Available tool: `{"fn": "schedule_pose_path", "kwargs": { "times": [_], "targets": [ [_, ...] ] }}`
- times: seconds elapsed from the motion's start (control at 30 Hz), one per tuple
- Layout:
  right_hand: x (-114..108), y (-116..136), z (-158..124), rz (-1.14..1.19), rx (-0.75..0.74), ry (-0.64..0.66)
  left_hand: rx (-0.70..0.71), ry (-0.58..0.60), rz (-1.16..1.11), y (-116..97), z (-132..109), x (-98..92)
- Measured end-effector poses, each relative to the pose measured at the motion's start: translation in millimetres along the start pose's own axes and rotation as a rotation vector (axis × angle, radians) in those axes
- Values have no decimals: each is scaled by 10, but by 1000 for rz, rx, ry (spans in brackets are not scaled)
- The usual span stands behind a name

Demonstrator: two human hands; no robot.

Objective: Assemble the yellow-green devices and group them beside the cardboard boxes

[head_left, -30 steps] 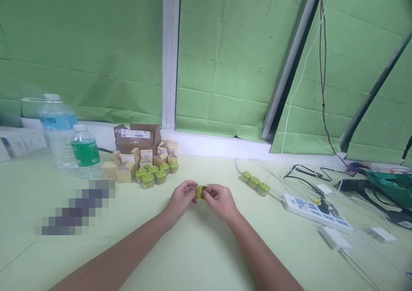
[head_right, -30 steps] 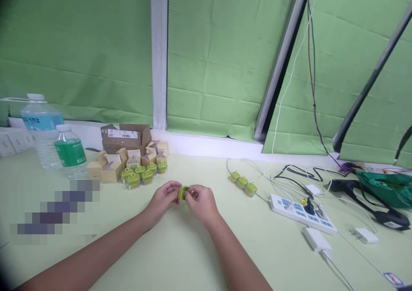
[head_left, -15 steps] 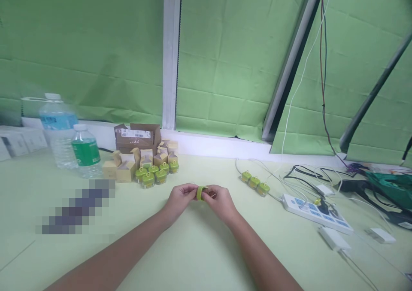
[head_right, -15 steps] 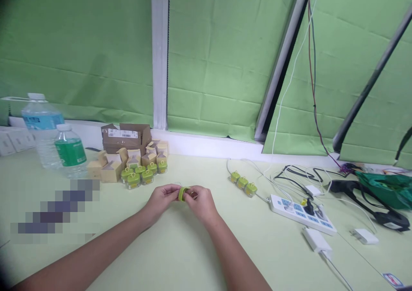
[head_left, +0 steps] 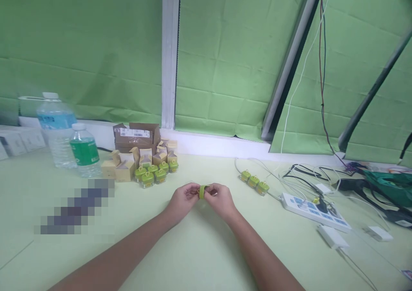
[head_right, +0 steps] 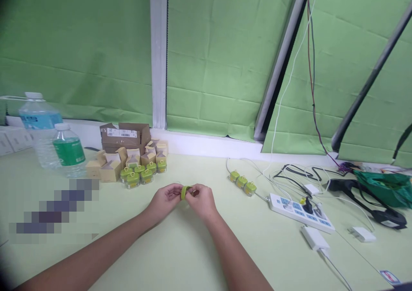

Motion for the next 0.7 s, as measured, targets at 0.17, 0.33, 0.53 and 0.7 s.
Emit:
{"fn": "schedule_pose_path", "kwargs": {
  "times": [0.17,0.33,0.53,0.7],
  "targets": [
    [-11,40,-26,-18,10,-11,7,63,102,4,-24,-5],
    [-25,75,-55,-47,5,-8,38,62,201,-48,-74,39],
    [7,119,-95,-76,-18,27,171,77,395,-254,-152,131],
    [56,196,-134,-162,-78,40,219,131,488,-388,-160,174]
  ]
}}
Point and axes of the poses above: each hand's wrist, its own z-axis towards the middle knuckle, its own x-axis out of the palm, y = z × x, the point moved 4 cm from there along z, towards the middle knuckle, and after that the axes turned 7 degrees about y, right-handed, at the moved point
